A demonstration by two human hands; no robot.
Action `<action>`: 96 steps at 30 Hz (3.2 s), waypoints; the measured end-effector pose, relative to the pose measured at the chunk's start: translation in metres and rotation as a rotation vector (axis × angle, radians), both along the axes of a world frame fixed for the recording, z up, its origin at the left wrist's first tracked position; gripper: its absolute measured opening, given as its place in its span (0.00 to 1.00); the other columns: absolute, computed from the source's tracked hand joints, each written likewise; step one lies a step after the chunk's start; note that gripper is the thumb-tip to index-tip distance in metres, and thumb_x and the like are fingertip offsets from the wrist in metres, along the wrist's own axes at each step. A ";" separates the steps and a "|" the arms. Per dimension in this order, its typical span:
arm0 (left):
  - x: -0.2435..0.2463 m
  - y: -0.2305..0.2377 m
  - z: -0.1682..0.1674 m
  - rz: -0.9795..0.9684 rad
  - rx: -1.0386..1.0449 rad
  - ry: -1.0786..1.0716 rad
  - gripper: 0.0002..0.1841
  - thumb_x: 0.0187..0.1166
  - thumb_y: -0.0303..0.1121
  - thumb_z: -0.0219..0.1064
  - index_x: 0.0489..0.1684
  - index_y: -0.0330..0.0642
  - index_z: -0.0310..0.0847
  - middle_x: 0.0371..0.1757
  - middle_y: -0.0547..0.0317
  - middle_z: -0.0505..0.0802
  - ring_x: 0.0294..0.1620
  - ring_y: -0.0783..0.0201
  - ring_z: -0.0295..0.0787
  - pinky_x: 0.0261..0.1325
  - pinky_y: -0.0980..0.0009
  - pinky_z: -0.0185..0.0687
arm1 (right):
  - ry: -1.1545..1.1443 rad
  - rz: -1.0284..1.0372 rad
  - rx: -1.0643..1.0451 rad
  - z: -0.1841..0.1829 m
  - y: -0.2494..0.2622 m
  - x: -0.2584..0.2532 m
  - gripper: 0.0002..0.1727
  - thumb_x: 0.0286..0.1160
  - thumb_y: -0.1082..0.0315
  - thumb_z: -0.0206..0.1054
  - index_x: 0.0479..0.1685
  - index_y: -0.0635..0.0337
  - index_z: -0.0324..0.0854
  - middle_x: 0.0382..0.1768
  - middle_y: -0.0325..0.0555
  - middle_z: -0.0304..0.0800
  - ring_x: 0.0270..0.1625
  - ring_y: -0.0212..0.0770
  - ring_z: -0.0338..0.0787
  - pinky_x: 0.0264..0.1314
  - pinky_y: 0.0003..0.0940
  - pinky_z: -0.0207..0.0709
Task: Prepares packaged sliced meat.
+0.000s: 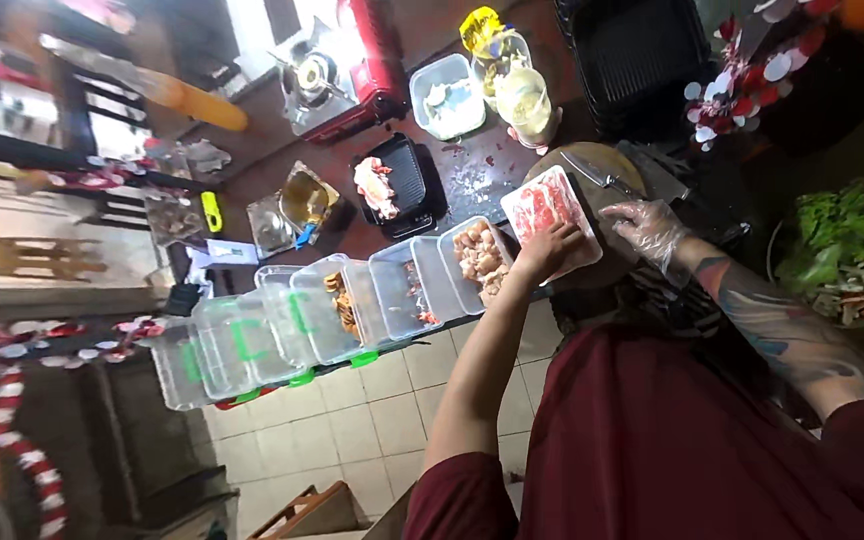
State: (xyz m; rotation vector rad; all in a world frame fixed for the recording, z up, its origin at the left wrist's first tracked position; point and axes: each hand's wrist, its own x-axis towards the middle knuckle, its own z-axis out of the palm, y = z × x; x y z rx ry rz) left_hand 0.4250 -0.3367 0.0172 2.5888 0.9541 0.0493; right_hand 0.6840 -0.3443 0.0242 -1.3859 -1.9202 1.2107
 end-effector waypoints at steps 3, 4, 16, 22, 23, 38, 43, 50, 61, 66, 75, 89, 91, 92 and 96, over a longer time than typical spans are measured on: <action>-0.007 -0.015 -0.008 0.001 0.063 -0.044 0.14 0.79 0.19 0.62 0.59 0.37 0.86 0.64 0.46 0.91 0.67 0.45 0.87 0.72 0.52 0.80 | -0.060 0.089 0.124 -0.017 0.024 -0.008 0.21 0.84 0.71 0.57 0.71 0.55 0.85 0.70 0.51 0.88 0.75 0.48 0.84 0.83 0.48 0.70; -0.008 -0.020 -0.011 -0.006 0.084 -0.056 0.13 0.81 0.20 0.61 0.59 0.36 0.85 0.64 0.46 0.90 0.68 0.46 0.86 0.74 0.53 0.80 | -0.080 0.121 0.159 -0.022 0.032 -0.014 0.21 0.84 0.70 0.58 0.72 0.55 0.84 0.71 0.52 0.87 0.76 0.49 0.83 0.84 0.48 0.70; -0.003 -0.040 -0.011 0.319 0.040 -0.340 0.09 0.84 0.29 0.64 0.52 0.42 0.91 0.61 0.52 0.93 0.66 0.54 0.88 0.71 0.58 0.83 | -0.172 0.280 0.351 -0.047 0.067 -0.045 0.18 0.84 0.68 0.57 0.66 0.54 0.88 0.68 0.52 0.88 0.75 0.50 0.84 0.82 0.49 0.72; 0.012 -0.029 -0.003 0.972 0.103 -0.417 0.16 0.85 0.34 0.62 0.65 0.45 0.87 0.64 0.52 0.90 0.65 0.55 0.85 0.70 0.58 0.80 | -0.360 0.243 0.030 -0.023 0.046 -0.049 0.32 0.68 0.48 0.76 0.67 0.59 0.82 0.62 0.58 0.88 0.65 0.58 0.88 0.69 0.61 0.79; 0.013 -0.027 -0.004 0.995 0.098 -0.400 0.17 0.85 0.34 0.61 0.67 0.46 0.87 0.66 0.51 0.90 0.68 0.53 0.83 0.73 0.56 0.76 | -0.362 0.227 0.002 -0.020 0.046 -0.052 0.33 0.69 0.50 0.76 0.69 0.61 0.80 0.61 0.59 0.88 0.63 0.58 0.89 0.69 0.61 0.79; 0.029 -0.023 -0.028 0.913 0.297 -0.096 0.16 0.85 0.45 0.64 0.63 0.55 0.91 0.58 0.55 0.92 0.63 0.53 0.86 0.66 0.56 0.80 | -0.043 -0.011 -0.283 -0.043 0.082 -0.058 0.37 0.71 0.60 0.75 0.81 0.53 0.65 0.45 0.50 0.95 0.45 0.45 0.95 0.55 0.47 0.88; 0.034 -0.020 -0.028 0.898 0.405 -0.144 0.11 0.83 0.35 0.65 0.50 0.48 0.94 0.44 0.54 0.93 0.52 0.54 0.89 0.55 0.60 0.85 | 0.045 -0.060 -0.309 -0.043 0.074 -0.054 0.39 0.71 0.62 0.76 0.82 0.56 0.61 0.46 0.48 0.94 0.42 0.40 0.96 0.51 0.41 0.91; 0.036 -0.016 -0.031 0.895 0.431 -0.054 0.09 0.85 0.34 0.61 0.42 0.43 0.88 0.43 0.52 0.91 0.50 0.53 0.90 0.52 0.59 0.86 | -0.076 0.109 0.004 -0.034 0.068 -0.044 0.24 0.79 0.63 0.69 0.73 0.59 0.77 0.51 0.49 0.93 0.54 0.42 0.92 0.66 0.42 0.84; 0.048 -0.006 -0.009 0.816 0.187 0.011 0.16 0.85 0.37 0.60 0.65 0.51 0.88 0.63 0.53 0.91 0.64 0.50 0.87 0.62 0.51 0.82 | -0.257 0.238 0.128 -0.034 0.069 -0.044 0.23 0.80 0.62 0.65 0.74 0.53 0.81 0.70 0.51 0.86 0.76 0.47 0.83 0.82 0.46 0.71; 0.059 0.008 -0.004 0.750 0.108 0.177 0.10 0.80 0.28 0.63 0.51 0.40 0.89 0.55 0.44 0.89 0.57 0.44 0.88 0.55 0.50 0.86 | -0.199 0.214 0.117 -0.035 0.063 -0.040 0.25 0.78 0.69 0.66 0.77 0.56 0.79 0.73 0.51 0.85 0.77 0.47 0.82 0.84 0.44 0.71; 0.055 0.026 0.028 1.034 -0.255 0.080 0.13 0.82 0.38 0.62 0.44 0.38 0.89 0.51 0.46 0.92 0.56 0.46 0.90 0.59 0.41 0.83 | -0.121 0.152 0.071 -0.031 0.058 -0.032 0.26 0.78 0.70 0.63 0.79 0.54 0.77 0.72 0.50 0.86 0.75 0.45 0.83 0.82 0.45 0.72; 0.021 0.038 0.028 1.446 -0.769 -0.476 0.10 0.78 0.36 0.70 0.46 0.39 0.88 0.38 0.55 0.92 0.38 0.63 0.88 0.46 0.59 0.84 | -0.043 0.262 0.220 -0.042 0.083 -0.051 0.24 0.86 0.63 0.58 0.78 0.55 0.79 0.77 0.50 0.81 0.84 0.45 0.75 0.89 0.43 0.63; 0.021 0.028 0.031 1.444 -0.755 -0.519 0.12 0.84 0.36 0.65 0.51 0.37 0.86 0.40 0.53 0.91 0.39 0.63 0.86 0.49 0.59 0.83 | 0.008 0.276 0.242 -0.043 0.077 -0.057 0.24 0.85 0.59 0.60 0.77 0.56 0.79 0.80 0.50 0.78 0.87 0.45 0.70 0.92 0.44 0.59; 0.020 0.020 0.031 1.443 -0.734 -0.539 0.13 0.85 0.38 0.64 0.53 0.37 0.85 0.41 0.53 0.90 0.40 0.62 0.86 0.49 0.59 0.84 | 0.003 0.278 0.247 -0.045 0.072 -0.061 0.25 0.85 0.56 0.61 0.78 0.54 0.79 0.81 0.49 0.76 0.88 0.46 0.69 0.92 0.46 0.59; 0.008 0.019 0.017 1.429 -0.724 -0.730 0.13 0.87 0.34 0.61 0.55 0.31 0.84 0.39 0.52 0.91 0.38 0.63 0.88 0.47 0.62 0.86 | -0.182 0.390 0.256 -0.041 0.093 -0.076 0.26 0.89 0.51 0.53 0.81 0.48 0.77 0.82 0.46 0.76 0.88 0.50 0.69 0.92 0.56 0.56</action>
